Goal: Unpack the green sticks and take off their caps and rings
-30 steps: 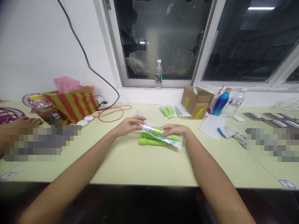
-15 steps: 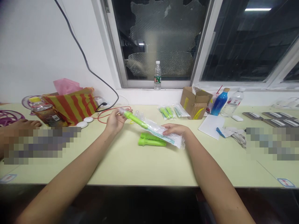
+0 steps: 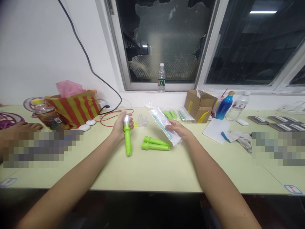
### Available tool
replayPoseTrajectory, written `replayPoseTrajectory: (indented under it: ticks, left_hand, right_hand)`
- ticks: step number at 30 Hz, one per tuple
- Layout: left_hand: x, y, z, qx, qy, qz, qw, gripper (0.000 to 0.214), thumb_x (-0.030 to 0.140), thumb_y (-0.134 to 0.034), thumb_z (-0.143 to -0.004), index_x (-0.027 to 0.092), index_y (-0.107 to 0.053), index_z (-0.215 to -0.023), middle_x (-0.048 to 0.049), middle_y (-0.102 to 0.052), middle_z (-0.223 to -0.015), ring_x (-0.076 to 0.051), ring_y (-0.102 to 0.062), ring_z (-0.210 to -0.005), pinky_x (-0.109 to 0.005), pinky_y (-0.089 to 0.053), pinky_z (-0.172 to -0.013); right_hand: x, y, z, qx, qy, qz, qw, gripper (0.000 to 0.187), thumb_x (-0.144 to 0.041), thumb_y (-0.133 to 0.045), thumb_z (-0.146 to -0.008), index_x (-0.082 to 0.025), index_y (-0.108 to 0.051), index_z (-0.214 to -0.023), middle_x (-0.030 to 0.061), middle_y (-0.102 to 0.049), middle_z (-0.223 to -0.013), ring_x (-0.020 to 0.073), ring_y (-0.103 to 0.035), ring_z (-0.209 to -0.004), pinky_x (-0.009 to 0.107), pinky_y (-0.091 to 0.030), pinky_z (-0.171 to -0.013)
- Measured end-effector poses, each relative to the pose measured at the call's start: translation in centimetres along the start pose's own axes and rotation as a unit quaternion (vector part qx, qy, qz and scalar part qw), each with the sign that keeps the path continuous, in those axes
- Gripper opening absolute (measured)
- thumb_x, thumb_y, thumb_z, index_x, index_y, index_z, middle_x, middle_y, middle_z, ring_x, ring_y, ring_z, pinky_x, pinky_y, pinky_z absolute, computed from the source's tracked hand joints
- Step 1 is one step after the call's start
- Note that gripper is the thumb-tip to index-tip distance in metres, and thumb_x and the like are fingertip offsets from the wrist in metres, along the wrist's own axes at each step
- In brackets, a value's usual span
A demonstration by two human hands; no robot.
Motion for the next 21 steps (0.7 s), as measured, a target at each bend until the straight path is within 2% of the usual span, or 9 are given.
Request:
replayPoseTrajectory:
  ticks: [3,5,7,10,13,15,19,21]
  left_hand:
    - [-1.6,-1.8,1.6,-0.081,0.047,-0.114,0.989,0.04,0.046,-0.073,-0.073,0.014,-0.059,-0.093,0.0004,-0.058,-0.068,-0.007,-0.046,-0.037,-0.021,-0.034,-0.033]
    - [-2.5,-2.7,2.6,-0.121,0.058,-0.168,0.977,0.041,0.049,-0.075,-0.071,0.015,-0.059,-0.086,-0.0009,-0.06,-0.067,-0.008,-0.048,-0.037,-0.021,-0.034,-0.033]
    - [-3.1,-3.1,3.1,-0.132,0.056,-0.214,0.966,0.039,0.05,-0.075,-0.07,0.016,-0.057,-0.078,-0.0002,-0.057,-0.059,-0.009,-0.048,-0.036,-0.022,-0.035,-0.034]
    - [-3.2,-3.0,3.2,-0.105,0.047,-0.239,0.964,0.033,0.04,-0.077,-0.069,0.017,-0.055,-0.077,0.0023,-0.053,-0.049,-0.01,-0.047,-0.035,-0.022,-0.037,-0.036]
    - [-2.6,-2.6,2.7,-0.078,0.021,-0.224,0.971,0.03,0.032,-0.077,-0.068,0.017,-0.055,-0.081,0.003,-0.054,-0.05,-0.01,-0.048,-0.037,-0.022,-0.039,-0.038]
    - [-2.2,-2.3,2.4,-0.064,0.009,-0.22,0.973,0.03,0.033,-0.077,-0.069,0.017,-0.054,-0.082,0.0032,-0.053,-0.05,-0.01,-0.048,-0.038,-0.021,-0.039,-0.038]
    - [-1.7,-1.6,2.0,-0.023,-0.02,-0.203,0.979,0.034,0.037,-0.077,-0.069,0.019,-0.051,-0.081,0.003,-0.054,-0.052,-0.01,-0.049,-0.039,-0.021,-0.039,-0.039]
    - [-1.5,-1.4,1.9,-0.012,-0.038,-0.201,0.979,0.034,0.038,-0.077,-0.069,0.019,-0.052,-0.081,0.0027,-0.055,-0.053,-0.009,-0.049,-0.04,-0.021,-0.04,-0.039]
  right_hand:
    - [-0.2,-2.5,-0.4,0.018,0.023,-0.016,0.999,0.062,-0.03,-0.083,-0.065,-0.019,-0.061,-0.121,0.0009,-0.069,-0.088,0.0116,-0.06,-0.06,0.021,-0.045,-0.053]
    - [-0.2,-4.3,-0.6,-0.007,0.029,0.001,1.0,0.058,-0.029,-0.084,-0.064,-0.018,-0.062,-0.117,0.0017,-0.069,-0.09,0.0127,-0.061,-0.063,0.022,-0.046,-0.054]
    - [-0.2,-5.7,-0.6,-0.022,0.036,0.012,0.999,0.053,-0.029,-0.085,-0.063,-0.017,-0.064,-0.111,0.0022,-0.069,-0.089,0.0139,-0.063,-0.067,0.022,-0.048,-0.056]
    - [0.1,-6.6,-0.6,-0.056,0.025,0.014,0.998,0.049,-0.034,-0.084,-0.066,-0.015,-0.065,-0.107,0.0027,-0.069,-0.086,0.014,-0.063,-0.067,0.022,-0.048,-0.056]
    - [0.3,-6.2,-0.5,-0.069,0.005,0.007,0.998,0.041,-0.042,-0.077,-0.074,-0.013,-0.065,-0.1,0.0014,-0.067,-0.075,0.0114,-0.06,-0.057,0.02,-0.045,-0.048]
    - [0.3,-5.7,-0.3,-0.093,-0.016,0.006,0.996,0.038,-0.044,-0.073,-0.078,-0.014,-0.064,-0.1,0.001,-0.066,-0.07,0.0119,-0.061,-0.052,0.02,-0.044,-0.043]
    - [0.5,-4.9,0.0,-0.198,-0.072,0.019,0.977,0.038,-0.042,-0.071,-0.08,-0.013,-0.06,-0.101,0.0061,-0.071,-0.073,0.0181,-0.068,-0.054,0.023,-0.05,-0.042]
    - [0.6,-4.5,0.0,-0.208,-0.079,0.022,0.975,0.037,-0.041,-0.073,-0.079,-0.012,-0.061,-0.098,0.008,-0.073,-0.075,0.0187,-0.069,-0.054,0.023,-0.051,-0.042]
Point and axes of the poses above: each hand's wrist, its own z-axis away from the middle knuckle, its own y-axis out of the back of the hand, x = y × z, the point moved 2 cm from there along -z, towards the middle knuckle
